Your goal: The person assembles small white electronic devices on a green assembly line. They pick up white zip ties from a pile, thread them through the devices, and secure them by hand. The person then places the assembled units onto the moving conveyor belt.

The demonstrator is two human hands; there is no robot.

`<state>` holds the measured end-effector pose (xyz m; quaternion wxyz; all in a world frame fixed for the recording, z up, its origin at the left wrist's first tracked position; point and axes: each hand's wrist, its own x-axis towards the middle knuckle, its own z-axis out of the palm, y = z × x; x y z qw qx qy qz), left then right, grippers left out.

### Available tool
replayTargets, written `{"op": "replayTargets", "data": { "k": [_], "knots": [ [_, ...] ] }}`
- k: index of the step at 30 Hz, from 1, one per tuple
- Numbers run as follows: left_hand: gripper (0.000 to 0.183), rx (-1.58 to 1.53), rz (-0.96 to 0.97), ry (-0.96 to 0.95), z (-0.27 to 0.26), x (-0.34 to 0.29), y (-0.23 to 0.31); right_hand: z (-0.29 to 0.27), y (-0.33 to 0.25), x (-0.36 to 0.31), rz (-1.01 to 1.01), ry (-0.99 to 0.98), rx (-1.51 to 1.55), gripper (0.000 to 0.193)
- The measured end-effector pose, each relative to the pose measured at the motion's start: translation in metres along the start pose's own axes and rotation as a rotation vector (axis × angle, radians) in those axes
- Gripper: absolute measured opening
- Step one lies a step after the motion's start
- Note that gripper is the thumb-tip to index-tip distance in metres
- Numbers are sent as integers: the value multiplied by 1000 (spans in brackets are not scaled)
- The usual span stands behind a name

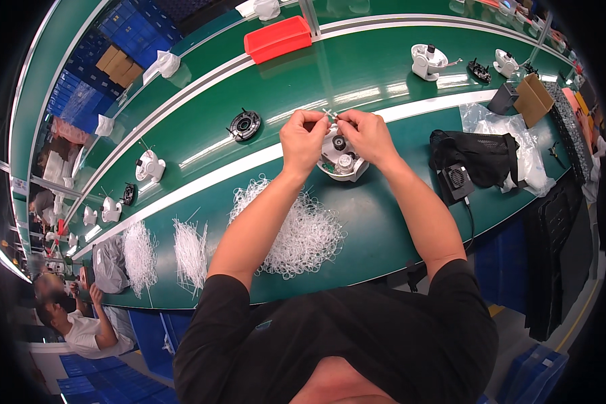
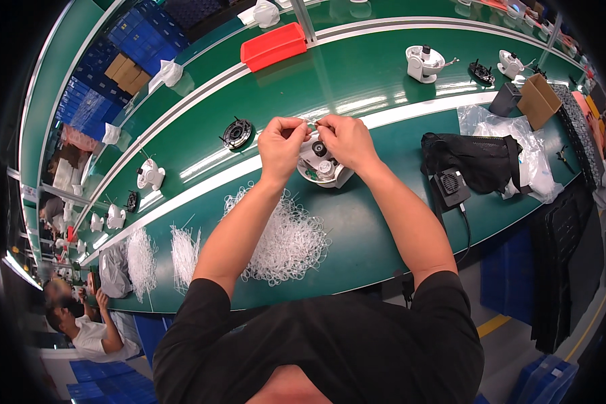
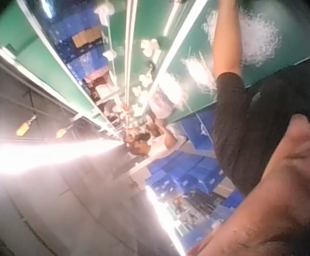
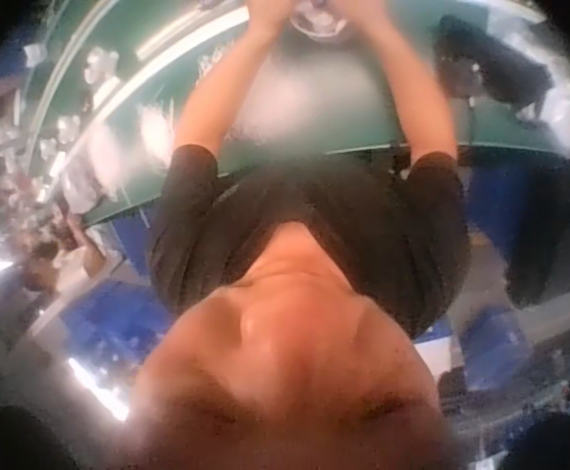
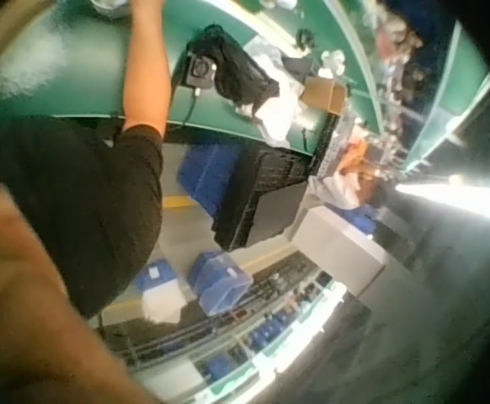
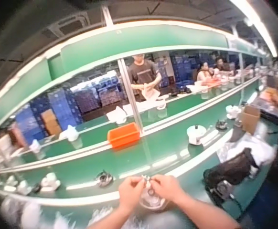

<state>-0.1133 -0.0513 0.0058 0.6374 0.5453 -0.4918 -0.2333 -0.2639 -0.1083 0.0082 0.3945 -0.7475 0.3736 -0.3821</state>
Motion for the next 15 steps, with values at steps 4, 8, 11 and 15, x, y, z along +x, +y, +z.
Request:
{"op": "replayTargets", "data": {
  "k": [4, 8, 11, 15],
  "knots": [
    [8, 189, 112, -37, 1, -2, -5, 1, 4, 0, -54, 4, 20, 21],
    [7, 291, 189, -74, 2, -3, 2, 1, 9, 0, -55, 9, 64, 20],
    [7, 352, 231, -131, 1, -3, 1, -1, 14, 2, -45, -25, 201, 19],
    [8, 360, 138, -185, -5, 3, 1, -7, 13, 1, -35, -132, 337, 20]
  ]
}}
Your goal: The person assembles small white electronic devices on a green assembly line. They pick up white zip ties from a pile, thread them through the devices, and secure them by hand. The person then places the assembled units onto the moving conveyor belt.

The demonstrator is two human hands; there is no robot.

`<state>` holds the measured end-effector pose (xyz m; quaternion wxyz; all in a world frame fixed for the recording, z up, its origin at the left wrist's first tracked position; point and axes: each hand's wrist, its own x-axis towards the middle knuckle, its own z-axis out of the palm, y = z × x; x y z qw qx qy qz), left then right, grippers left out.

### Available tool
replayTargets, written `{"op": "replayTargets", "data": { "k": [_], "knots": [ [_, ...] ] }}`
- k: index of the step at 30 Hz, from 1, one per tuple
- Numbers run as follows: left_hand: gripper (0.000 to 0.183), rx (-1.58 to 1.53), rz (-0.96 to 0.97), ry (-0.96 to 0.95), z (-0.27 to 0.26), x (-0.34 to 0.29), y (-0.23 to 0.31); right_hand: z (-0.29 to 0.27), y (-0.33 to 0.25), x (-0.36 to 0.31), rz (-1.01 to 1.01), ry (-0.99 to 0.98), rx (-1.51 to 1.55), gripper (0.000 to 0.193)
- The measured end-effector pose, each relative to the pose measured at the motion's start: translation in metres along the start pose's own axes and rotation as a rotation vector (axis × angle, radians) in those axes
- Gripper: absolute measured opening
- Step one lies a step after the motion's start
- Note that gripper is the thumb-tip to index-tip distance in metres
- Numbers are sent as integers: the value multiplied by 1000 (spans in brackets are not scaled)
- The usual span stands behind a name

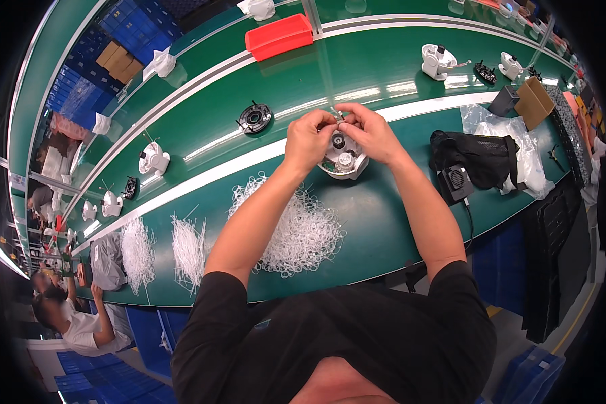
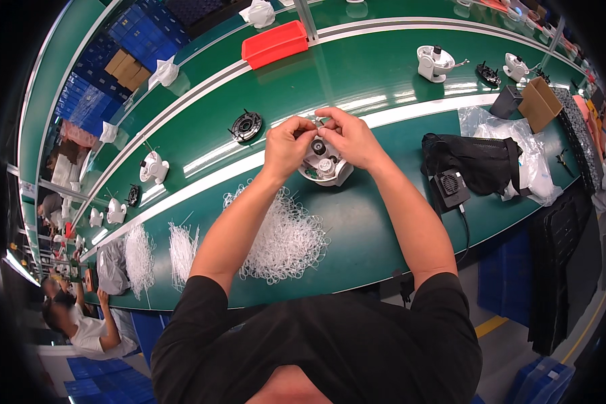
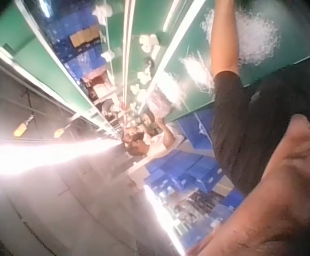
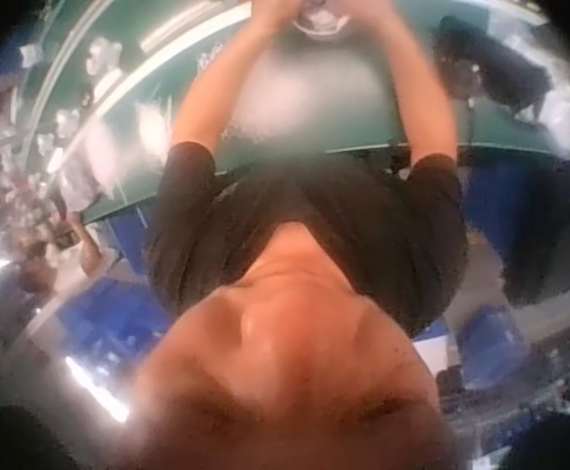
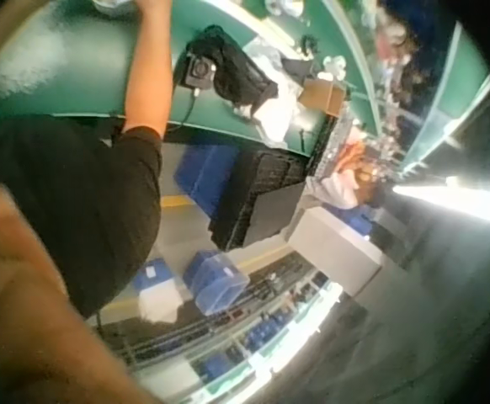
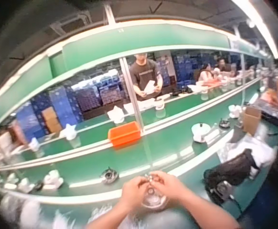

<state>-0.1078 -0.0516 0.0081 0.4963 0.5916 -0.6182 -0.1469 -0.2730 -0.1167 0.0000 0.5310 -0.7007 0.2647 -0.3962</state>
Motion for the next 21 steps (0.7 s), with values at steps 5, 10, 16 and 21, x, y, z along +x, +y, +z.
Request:
{"op": "replayTargets", "data": {
  "k": [5, 10, 16, 21],
  "knots": [
    [10, -167, -225, -71, -4, 5, 0, 0, 2, 1, 21, 17, -29, 19],
    [11, -80, -290, -192, -7, 11, -12, 5, 15, 5, 88, 121, 160, 17],
    [11, 378, 165, -200, -6, 6, -19, -1, 21, 9, 286, 242, 448, 21],
    [10, 419, 185, -175, -3, 1, -14, -12, 31, 5, 147, 50, 146, 19]
  ]
}}
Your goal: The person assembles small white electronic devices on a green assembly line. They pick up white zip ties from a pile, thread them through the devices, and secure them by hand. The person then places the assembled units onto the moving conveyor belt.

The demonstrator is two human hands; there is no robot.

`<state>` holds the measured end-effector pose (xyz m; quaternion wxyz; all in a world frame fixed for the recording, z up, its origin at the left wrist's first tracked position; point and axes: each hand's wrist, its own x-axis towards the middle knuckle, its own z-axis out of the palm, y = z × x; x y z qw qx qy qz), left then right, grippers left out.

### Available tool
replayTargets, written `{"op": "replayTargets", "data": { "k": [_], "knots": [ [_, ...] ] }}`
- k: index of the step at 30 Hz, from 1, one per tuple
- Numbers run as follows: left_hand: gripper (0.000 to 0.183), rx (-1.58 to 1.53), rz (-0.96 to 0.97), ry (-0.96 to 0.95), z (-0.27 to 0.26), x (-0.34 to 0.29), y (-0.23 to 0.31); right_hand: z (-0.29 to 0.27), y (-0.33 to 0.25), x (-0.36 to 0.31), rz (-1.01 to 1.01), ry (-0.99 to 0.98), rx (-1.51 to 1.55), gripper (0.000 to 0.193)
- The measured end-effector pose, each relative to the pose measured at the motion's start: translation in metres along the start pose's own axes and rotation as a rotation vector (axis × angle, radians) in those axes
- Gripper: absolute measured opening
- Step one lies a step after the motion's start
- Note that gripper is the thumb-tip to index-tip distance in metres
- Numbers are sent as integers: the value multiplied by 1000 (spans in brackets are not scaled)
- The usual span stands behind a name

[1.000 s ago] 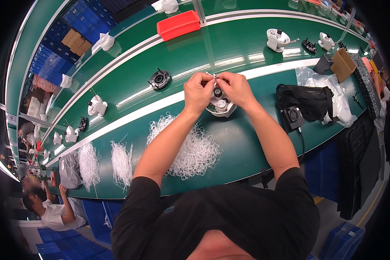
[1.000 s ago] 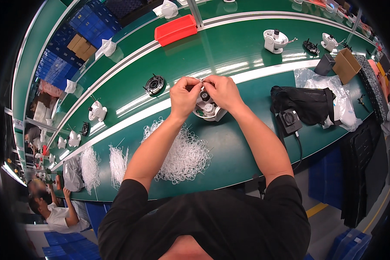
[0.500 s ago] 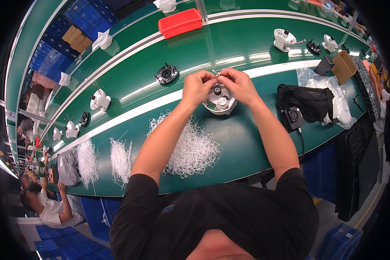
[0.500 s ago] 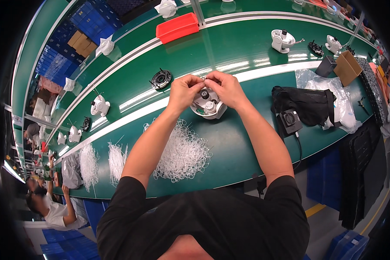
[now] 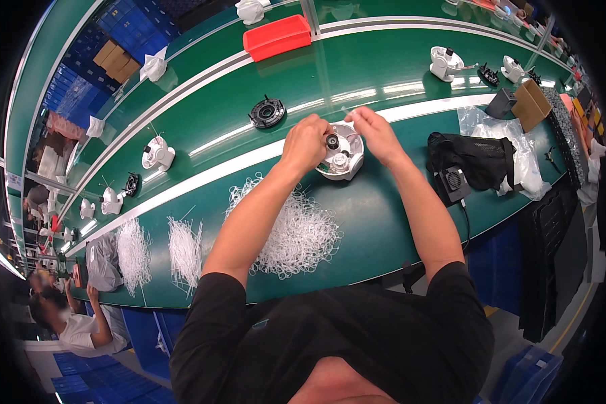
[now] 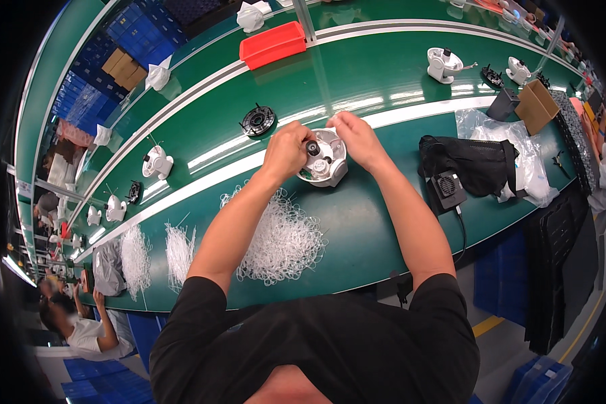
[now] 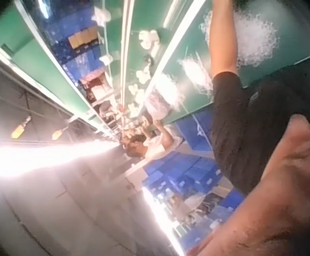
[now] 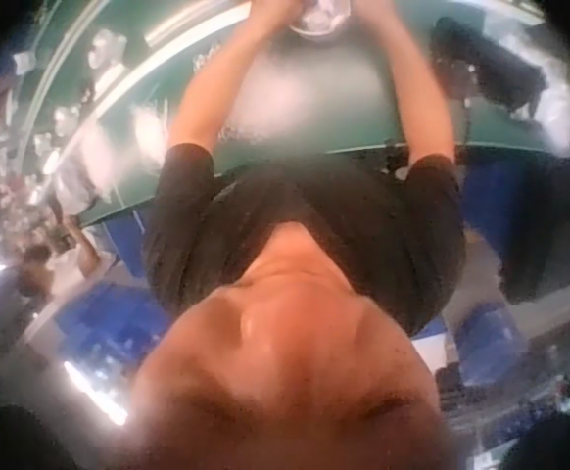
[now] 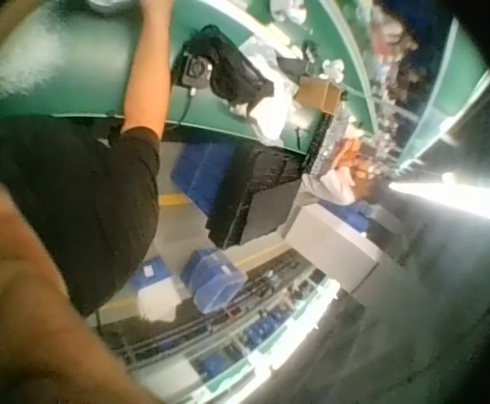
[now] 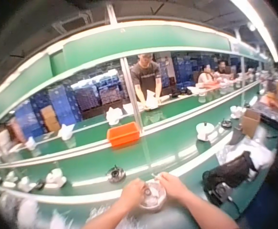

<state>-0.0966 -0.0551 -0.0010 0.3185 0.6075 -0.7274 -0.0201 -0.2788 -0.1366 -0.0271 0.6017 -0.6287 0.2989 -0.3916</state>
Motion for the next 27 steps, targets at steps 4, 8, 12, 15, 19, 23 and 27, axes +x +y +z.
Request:
{"op": "replayTargets", "data": {
  "k": [4, 8, 12, 15, 19, 23, 27],
  "knots": [
    [4, -86, -129, 1, 1, -7, 0, 5, -29, -13, -79, -179, -597, 18],
    [6, -91, -101, 31, 3, -5, -1, 3, -26, -1, -263, -196, -793, 18],
    [8, -92, -147, 65, -2, -4, -6, 0, -36, 3, -289, -243, -964, 17],
    [10, -94, -169, 66, -4, -4, -5, 1, -41, 2, -277, -256, -1041, 18],
    [20, -61, -167, 26, -8, -5, -17, -5, -30, -1, -359, -82, -788, 25],
    [37, -317, -550, -432, -23, -11, -30, -19, -3, 2, -215, 338, -194, 42],
    [27, -809, -784, -497, -29, -9, -27, -25, 37, -6, 19, 481, -165, 39]
  ]
}}
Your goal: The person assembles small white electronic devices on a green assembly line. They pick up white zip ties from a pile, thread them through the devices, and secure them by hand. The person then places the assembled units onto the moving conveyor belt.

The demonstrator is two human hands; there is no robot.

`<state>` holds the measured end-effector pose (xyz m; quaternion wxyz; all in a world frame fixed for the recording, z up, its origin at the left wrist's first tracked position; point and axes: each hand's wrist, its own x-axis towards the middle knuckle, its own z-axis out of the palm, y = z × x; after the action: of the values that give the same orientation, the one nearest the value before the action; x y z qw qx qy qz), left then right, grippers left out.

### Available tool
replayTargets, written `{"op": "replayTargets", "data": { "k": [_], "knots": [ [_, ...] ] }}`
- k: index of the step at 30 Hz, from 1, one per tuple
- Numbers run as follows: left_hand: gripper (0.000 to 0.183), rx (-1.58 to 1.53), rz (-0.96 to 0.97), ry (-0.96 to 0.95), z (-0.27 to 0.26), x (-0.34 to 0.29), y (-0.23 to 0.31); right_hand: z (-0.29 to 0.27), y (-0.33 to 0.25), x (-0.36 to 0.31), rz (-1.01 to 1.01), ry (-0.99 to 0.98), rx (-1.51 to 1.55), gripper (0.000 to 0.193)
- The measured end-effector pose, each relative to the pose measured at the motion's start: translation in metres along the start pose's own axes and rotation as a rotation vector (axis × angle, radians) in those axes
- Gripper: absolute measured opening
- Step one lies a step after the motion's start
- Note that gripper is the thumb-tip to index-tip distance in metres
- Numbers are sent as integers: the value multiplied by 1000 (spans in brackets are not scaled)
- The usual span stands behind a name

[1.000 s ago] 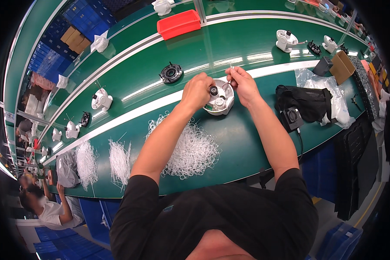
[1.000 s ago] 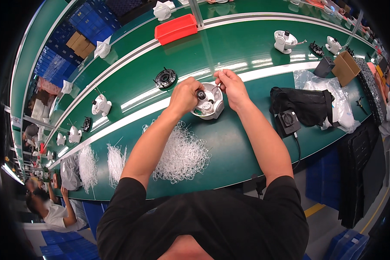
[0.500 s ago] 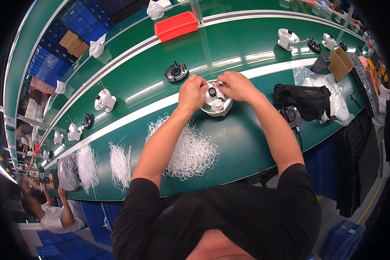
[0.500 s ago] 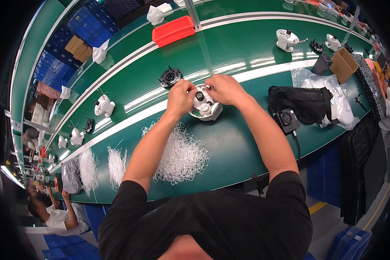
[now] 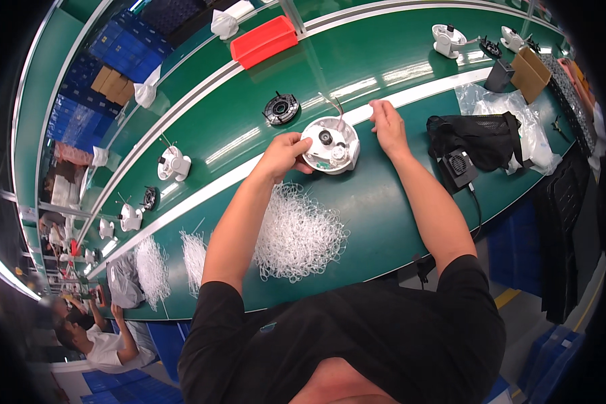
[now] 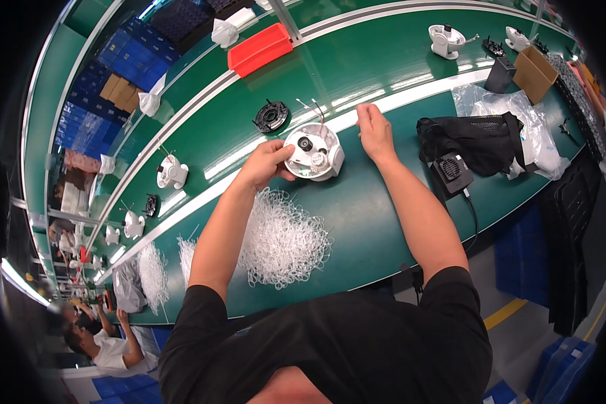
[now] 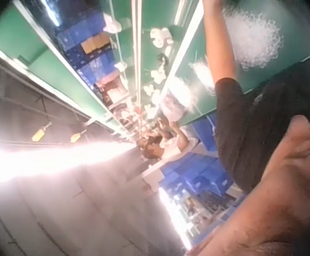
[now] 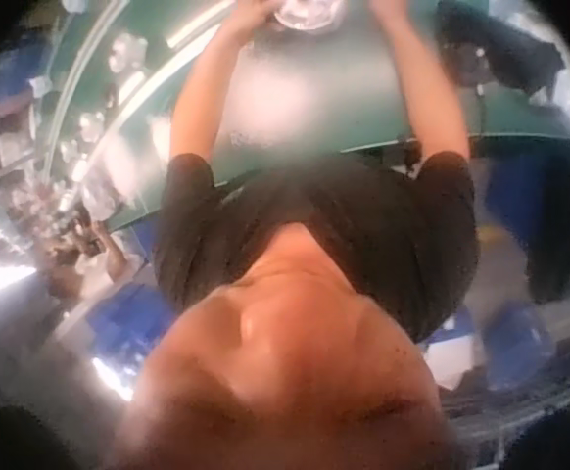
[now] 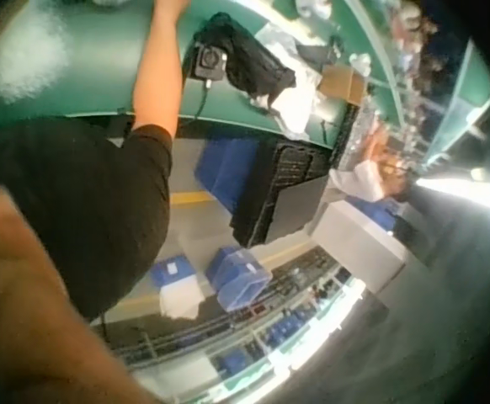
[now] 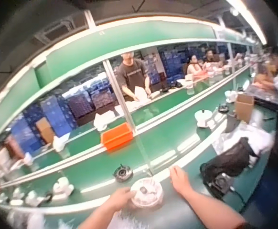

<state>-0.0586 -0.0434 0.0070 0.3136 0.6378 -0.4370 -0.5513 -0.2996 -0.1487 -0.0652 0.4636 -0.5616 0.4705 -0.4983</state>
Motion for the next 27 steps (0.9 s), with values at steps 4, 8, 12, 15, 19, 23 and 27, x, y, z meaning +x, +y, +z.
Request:
{"op": "replayTargets", "data": {
  "k": [4, 8, 12, 15, 19, 23, 27],
  "knots": [
    [27, -321, 78, 62, 5, 43, 15, 2, 25, 14, -151, 142, -87, 33],
    [34, -503, 120, 236, 24, 107, 41, 2, 19, 14, -126, 59, -113, 28],
    [37, -583, 127, 318, 34, 153, 49, 3, 16, 13, -129, 29, -99, 25],
    [41, -622, 205, 300, 29, 167, 35, 6, 15, 12, -123, -4, -101, 21],
    [37, -353, 195, 204, 20, 114, 37, 0, 25, 16, -135, 6, -118, 21],
    [24, 500, 233, 17, -2, 10, 28, 0, 26, 16, -120, -8, -146, 22],
    [20, 827, 159, -8, -13, -40, -14, 4, 19, 12, -122, -62, -233, 23]
  ]
}}
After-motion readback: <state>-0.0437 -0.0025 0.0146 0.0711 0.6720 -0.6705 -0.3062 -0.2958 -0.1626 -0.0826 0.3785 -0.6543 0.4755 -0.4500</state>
